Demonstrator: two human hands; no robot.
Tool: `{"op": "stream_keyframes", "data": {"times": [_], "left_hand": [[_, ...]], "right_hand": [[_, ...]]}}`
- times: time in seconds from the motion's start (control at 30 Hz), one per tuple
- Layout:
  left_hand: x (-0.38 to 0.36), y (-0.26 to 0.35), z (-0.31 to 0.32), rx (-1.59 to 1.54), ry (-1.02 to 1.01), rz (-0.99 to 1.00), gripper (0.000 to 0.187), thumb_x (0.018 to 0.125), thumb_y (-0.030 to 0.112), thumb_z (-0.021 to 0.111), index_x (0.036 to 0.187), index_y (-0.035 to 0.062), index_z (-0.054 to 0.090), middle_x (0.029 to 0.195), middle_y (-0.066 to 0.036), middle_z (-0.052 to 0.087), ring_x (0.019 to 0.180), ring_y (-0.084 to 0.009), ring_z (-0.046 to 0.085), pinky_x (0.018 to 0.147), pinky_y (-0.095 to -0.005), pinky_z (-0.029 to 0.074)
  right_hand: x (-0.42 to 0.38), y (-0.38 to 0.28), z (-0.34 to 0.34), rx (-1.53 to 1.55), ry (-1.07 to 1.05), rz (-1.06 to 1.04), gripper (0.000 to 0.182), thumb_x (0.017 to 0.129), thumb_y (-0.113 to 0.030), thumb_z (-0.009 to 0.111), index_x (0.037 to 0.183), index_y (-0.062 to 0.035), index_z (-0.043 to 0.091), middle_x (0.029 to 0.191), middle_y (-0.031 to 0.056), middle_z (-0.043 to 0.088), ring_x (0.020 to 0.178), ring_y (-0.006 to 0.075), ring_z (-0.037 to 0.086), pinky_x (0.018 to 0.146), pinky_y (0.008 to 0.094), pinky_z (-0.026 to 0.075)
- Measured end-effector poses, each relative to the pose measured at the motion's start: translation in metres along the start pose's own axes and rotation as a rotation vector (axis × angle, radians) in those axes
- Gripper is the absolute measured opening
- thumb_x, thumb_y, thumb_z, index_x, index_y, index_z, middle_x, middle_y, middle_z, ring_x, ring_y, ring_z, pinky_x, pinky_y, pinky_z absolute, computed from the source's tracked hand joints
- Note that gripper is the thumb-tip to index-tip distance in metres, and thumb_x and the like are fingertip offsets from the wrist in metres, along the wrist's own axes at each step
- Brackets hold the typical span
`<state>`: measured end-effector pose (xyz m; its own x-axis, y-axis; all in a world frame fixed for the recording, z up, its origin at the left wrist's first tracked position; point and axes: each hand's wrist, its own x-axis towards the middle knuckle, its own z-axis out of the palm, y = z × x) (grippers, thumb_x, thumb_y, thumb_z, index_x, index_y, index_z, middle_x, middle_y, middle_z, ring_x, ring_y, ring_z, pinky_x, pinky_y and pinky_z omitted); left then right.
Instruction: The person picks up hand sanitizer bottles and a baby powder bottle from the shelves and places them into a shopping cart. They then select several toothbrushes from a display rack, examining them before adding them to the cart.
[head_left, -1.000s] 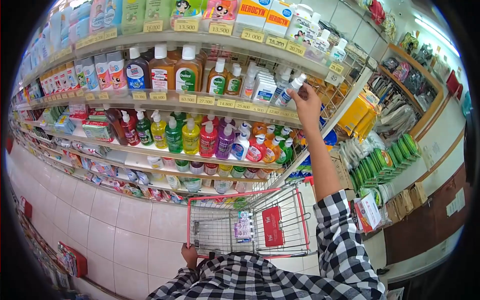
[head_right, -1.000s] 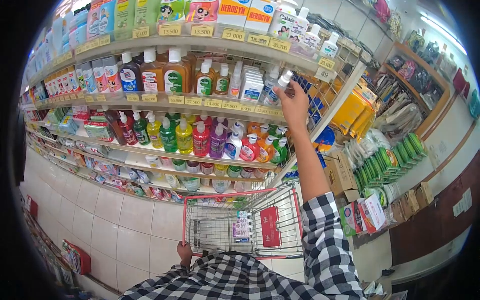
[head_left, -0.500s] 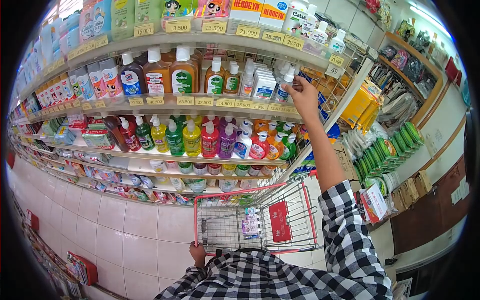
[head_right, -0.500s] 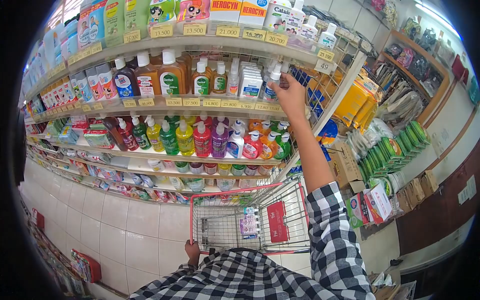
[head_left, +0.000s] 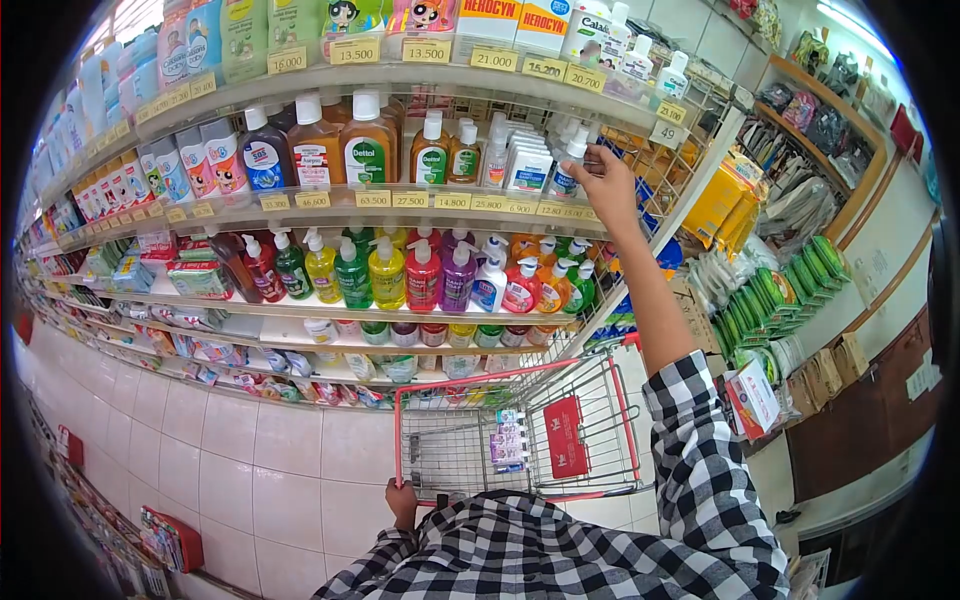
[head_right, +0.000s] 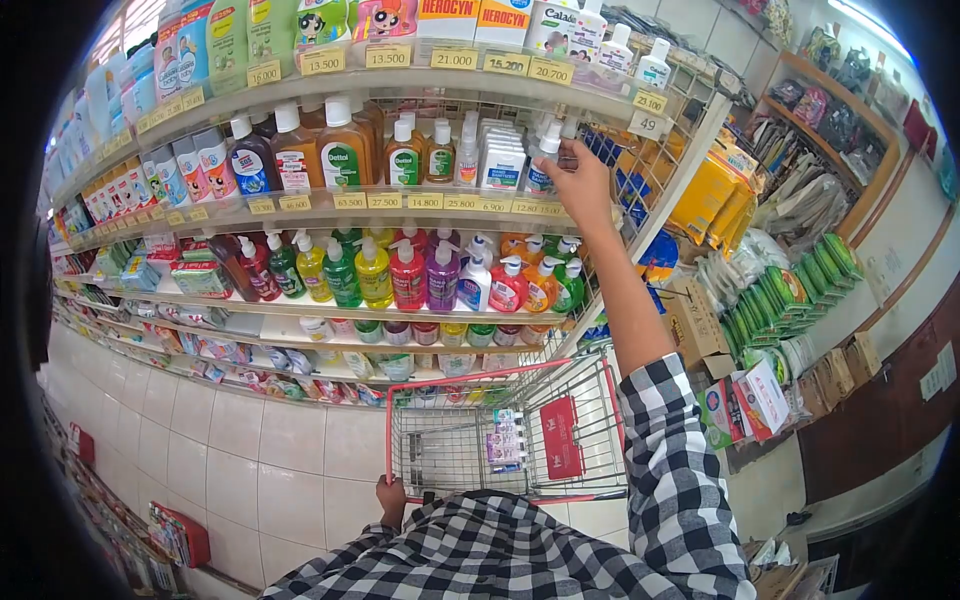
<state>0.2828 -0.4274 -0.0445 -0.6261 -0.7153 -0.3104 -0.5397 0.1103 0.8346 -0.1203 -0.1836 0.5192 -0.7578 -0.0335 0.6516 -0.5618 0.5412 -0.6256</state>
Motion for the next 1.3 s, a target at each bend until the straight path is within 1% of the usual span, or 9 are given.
{"op": "stream_keyframes", "data": {"times": [0.23,0.37,0.53,0.6,0.67,0.87,0.97,1.07,1.3], "left_hand": [[-0.003,0.009,-0.003,0.033,-0.007,0.038,0.021,0.072,0.012,0.061,0.085,-0.0041,0.06,0.072,-0.021,0.063,0.068,-0.0361,0.062,0.066,-0.0422,0.048],[0.001,0.004,-0.005,0.068,-0.039,0.038,0.025,0.073,0.015,0.06,0.088,-0.0049,0.06,0.077,-0.024,0.064,0.075,-0.0404,0.063,0.068,-0.0444,0.048],[0.012,-0.006,-0.01,0.096,-0.184,0.127,0.039,0.075,0.019,0.063,0.105,-0.0059,0.061,0.094,-0.028,0.062,0.092,-0.0444,0.06,0.082,-0.0463,0.048],[0.017,-0.021,-0.008,0.238,-0.173,0.194,0.067,0.079,0.023,0.065,0.132,-0.0085,0.04,0.128,-0.035,0.043,0.121,-0.0477,0.041,0.103,-0.0476,0.036],[0.011,-0.002,-0.02,0.322,-0.137,0.37,0.067,0.081,0.019,0.064,0.137,-0.0051,0.035,0.131,-0.034,0.038,0.125,-0.0485,0.037,0.106,-0.0486,0.033],[-0.002,0.103,-0.041,0.423,-0.171,0.706,0.059,0.082,0.006,0.059,0.136,-0.0022,0.038,0.136,-0.029,0.036,0.127,-0.0437,0.035,0.106,-0.048,0.032],[-0.002,0.13,-0.025,0.404,-0.353,0.799,0.053,0.084,0.004,0.058,0.135,0.0074,0.044,0.139,-0.023,0.035,0.128,-0.0408,0.035,0.106,-0.0456,0.032],[0.005,0.146,0.017,0.434,-0.496,0.893,0.047,0.083,0.004,0.059,0.129,0.0066,0.05,0.132,-0.019,0.044,0.123,-0.0382,0.042,0.102,-0.0444,0.037],[0.047,0.051,0.152,0.88,-1.149,0.651,0.044,0.082,0.017,0.062,0.124,0.0076,0.053,0.124,-0.019,0.05,0.116,-0.0376,0.05,0.096,-0.0436,0.044]], "right_hand": [[-0.012,-0.003,-0.006,0.005,-0.019,-0.022,0.051,0.08,-0.026,0.076,0.116,0.0052,0.059,0.098,0.0127,0.068,0.093,0.0192,0.065,0.083,0.0307,0.051],[-0.071,0.009,-0.032,-0.055,0.026,0.047,0.031,0.087,-0.025,0.07,0.098,0.0024,0.062,0.087,0.0122,0.066,0.075,0.012,0.061,0.064,0.0302,0.048],[-0.206,0.108,-0.066,-0.264,-0.07,0.142,0.022,0.088,-0.013,0.063,0.104,0.0016,0.059,0.097,0.0161,0.062,0.087,0.0288,0.059,0.075,0.0369,0.047],[-0.266,0.146,-0.094,-0.492,-0.105,-0.041,0.05,0.081,-0.008,0.067,0.126,0.0011,0.046,0.119,0.0228,0.053,0.11,0.0414,0.049,0.095,0.0445,0.04],[-0.335,0.182,-0.13,-0.625,-0.232,0.29,0.08,0.072,-0.014,0.077,0.137,0.0011,0.032,0.136,0.0284,0.037,0.125,0.0471,0.036,0.105,0.0501,0.032],[-0.499,0.21,-0.18,-0.769,-0.51,0.666,0.093,0.078,-0.054,0.068,0.144,-0.0007,0.029,0.146,0.0245,0.033,0.139,0.0357,0.026,0.115,0.0534,-0.002],[-0.484,0.189,-0.168,-0.835,-0.511,0.631,0.082,0.08,-0.053,0.066,0.135,0.0023,0.04,0.139,0.0232,0.043,0.135,0.0319,0.036,0.115,0.0541,-0.003],[-0.466,0.179,-0.163,-0.883,-0.659,0.843,0.065,0.085,-0.05,0.061,0.119,0.0045,0.053,0.089,0.0227,0.067,0.096,0.0334,0.064,0.116,0.0526,-0.001],[-0.471,0.191,-0.156,-0.978,-0.616,0.773,0.053,0.086,-0.047,0.062,0.101,0.0032,0.057,0.061,0.0163,0.062,0.07,0.0348,0.065,0.117,0.0513,0.005]]}}
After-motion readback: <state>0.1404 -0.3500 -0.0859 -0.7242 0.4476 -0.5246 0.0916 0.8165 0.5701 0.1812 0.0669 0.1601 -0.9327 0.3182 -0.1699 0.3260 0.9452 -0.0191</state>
